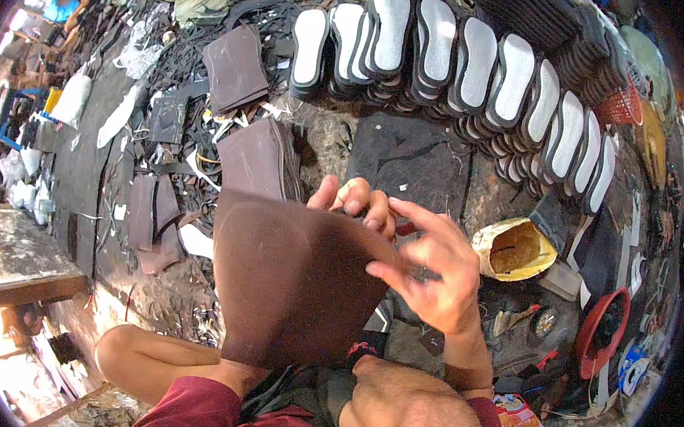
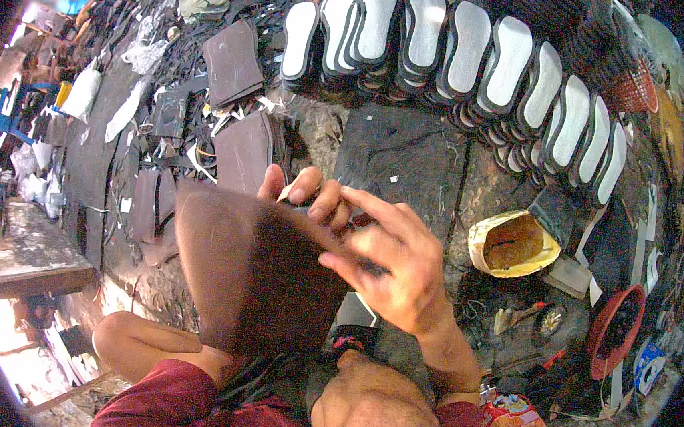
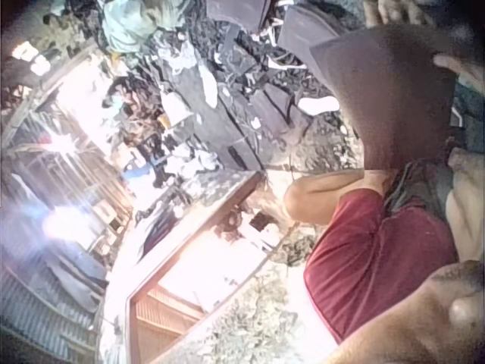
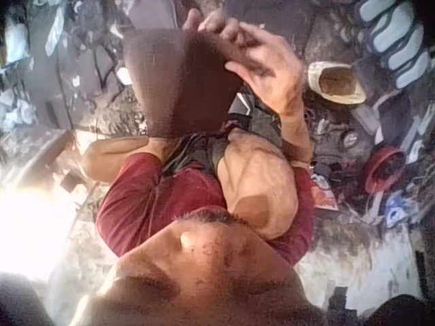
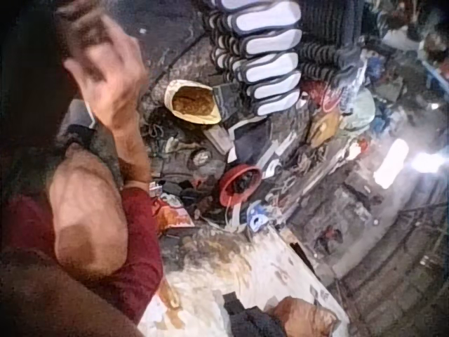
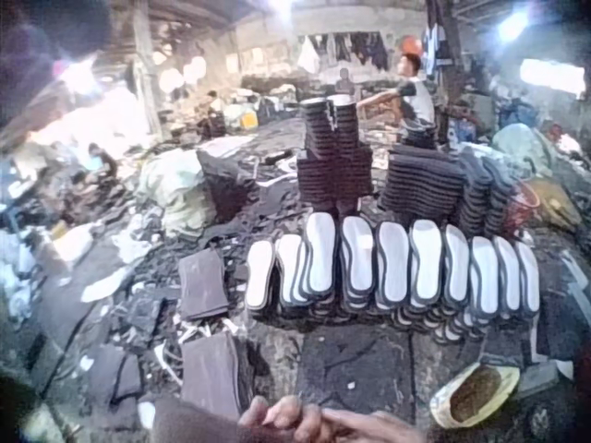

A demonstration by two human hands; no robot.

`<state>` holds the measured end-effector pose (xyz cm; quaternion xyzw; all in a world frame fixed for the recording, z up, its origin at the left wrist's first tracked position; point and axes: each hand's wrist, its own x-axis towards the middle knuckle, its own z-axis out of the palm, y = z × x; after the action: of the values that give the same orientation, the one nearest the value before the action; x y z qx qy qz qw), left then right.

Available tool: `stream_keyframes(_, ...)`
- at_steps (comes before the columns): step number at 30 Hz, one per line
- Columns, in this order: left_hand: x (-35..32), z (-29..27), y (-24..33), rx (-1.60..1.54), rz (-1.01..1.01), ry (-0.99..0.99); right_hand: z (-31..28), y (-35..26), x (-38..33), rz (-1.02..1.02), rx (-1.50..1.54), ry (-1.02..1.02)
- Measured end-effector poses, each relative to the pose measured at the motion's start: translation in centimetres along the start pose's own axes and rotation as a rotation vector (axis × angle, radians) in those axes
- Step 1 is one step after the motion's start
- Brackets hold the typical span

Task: The person applies glue to the sole of a slipper using a brush, then presses a brown rubber sole onto the glued area. They repeat this process with multiple slippers, stacking the finished ones nearby.

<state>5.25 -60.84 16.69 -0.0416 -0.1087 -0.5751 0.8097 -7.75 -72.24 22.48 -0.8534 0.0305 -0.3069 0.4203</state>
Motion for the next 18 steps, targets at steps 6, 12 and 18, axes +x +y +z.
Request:
stream_keyframes(6, -1.0, 1.8, -0.5, -0.138, -0.070, 0.287, -0.5, -0.9, -3.0, -0.281, 0.421, -0.127)
stream_keyframes(12, -1.2, 2.5, -1.2, 0.060, -0.121, 0.254, 1.4, -0.2, -2.5, -0.145, 0.333, 0.090)
stream_keyframes(18, -1.4, 3.8, -1.1, 0.115, -0.079, 0.305, 2.3, -0.3, -2.6, -0.075, 0.389, 0.157)
